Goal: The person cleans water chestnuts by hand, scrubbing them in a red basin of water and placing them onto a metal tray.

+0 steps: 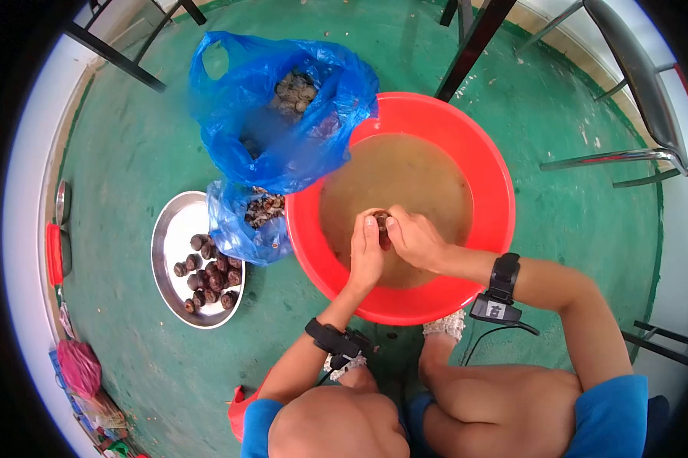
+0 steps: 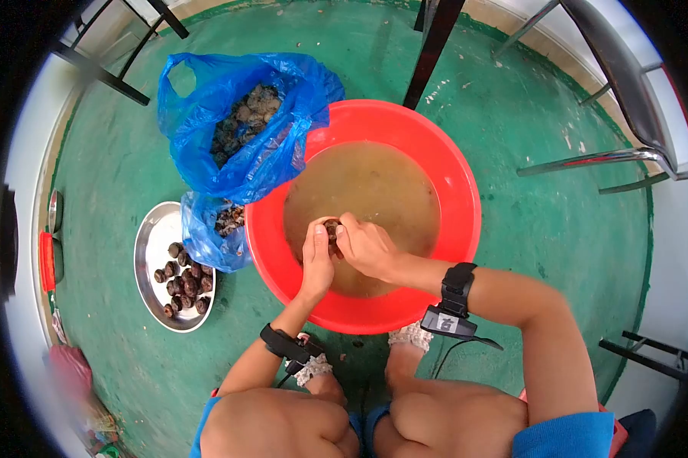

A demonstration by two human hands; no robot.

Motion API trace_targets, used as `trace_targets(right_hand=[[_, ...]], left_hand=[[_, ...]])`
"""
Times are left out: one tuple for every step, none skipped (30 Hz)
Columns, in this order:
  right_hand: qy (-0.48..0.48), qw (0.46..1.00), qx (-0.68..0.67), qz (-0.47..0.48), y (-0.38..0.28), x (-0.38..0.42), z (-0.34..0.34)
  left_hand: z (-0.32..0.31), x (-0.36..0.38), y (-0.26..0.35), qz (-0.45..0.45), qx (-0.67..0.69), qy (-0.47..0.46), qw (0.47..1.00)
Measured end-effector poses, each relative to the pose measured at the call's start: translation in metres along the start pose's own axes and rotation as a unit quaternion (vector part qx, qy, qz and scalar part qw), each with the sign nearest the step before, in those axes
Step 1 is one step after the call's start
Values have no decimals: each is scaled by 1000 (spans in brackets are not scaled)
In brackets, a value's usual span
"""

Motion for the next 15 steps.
trace_targets(right_hand=[[14, 1000, -1, 5, 2, -1, -3], [29, 1000, -1, 11, 3, -1, -5], [30, 999, -1, 11, 4, 0, -5], [33, 999, -36, 14, 4, 0, -4], [36, 997, -70, 17, 5, 0, -4], [36, 997, -71, 17, 7, 2, -5], [40, 996, -72, 18, 9, 3, -6], [43, 996, -73, 20, 11, 4, -7], [41, 996, -72, 21, 8, 3, -6], [50, 994, -100, 12, 7, 2, -4], [59, 990, -130, 3, 6, 1, -3], [60, 990, -131, 4, 1, 0, 1], [33, 996, -82, 10, -7, -2, 5], [6, 999, -33, 15, -10, -3, 6], [6, 999, -33, 13, -8, -4, 4]], left_hand=[[0, 1, 2, 0, 0, 0, 1000], [2, 2, 6, -15, -21, 15, 1000], [3, 3, 7, -29, -43, 31, 998], [4, 3, 7, -30, -44, 31, 998], [3, 2, 6, -17, -8, 23, 1000], [3, 1, 3, -4, 27, 15, 1000], [4, 1, 2, -4, 27, 16, 1000], [4, 0, 0, 5, 34, 10, 999], [3, 0, 0, 14, 41, 4, 999], [4, 0, 0, 13, 41, 4, 999], [4, 0, -1, 33, 65, 9, 997], [4, -1, -3, 54, 87, 13, 995], [4, -1, -4, 54, 86, 12, 995], [5, -1, -4, 55, 83, 25, 995], [5, -1, -5, 56, 80, 38, 995]])
Point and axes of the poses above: each hand's wrist, its own x-axis away from the middle knuckle, its own z-axis out of the back of the hand, y = z × x, the point moved 4 cm from there along -x, towards the middle knuckle, and after that the axes turned 14 degrees about -x, right-handed, at the moved point
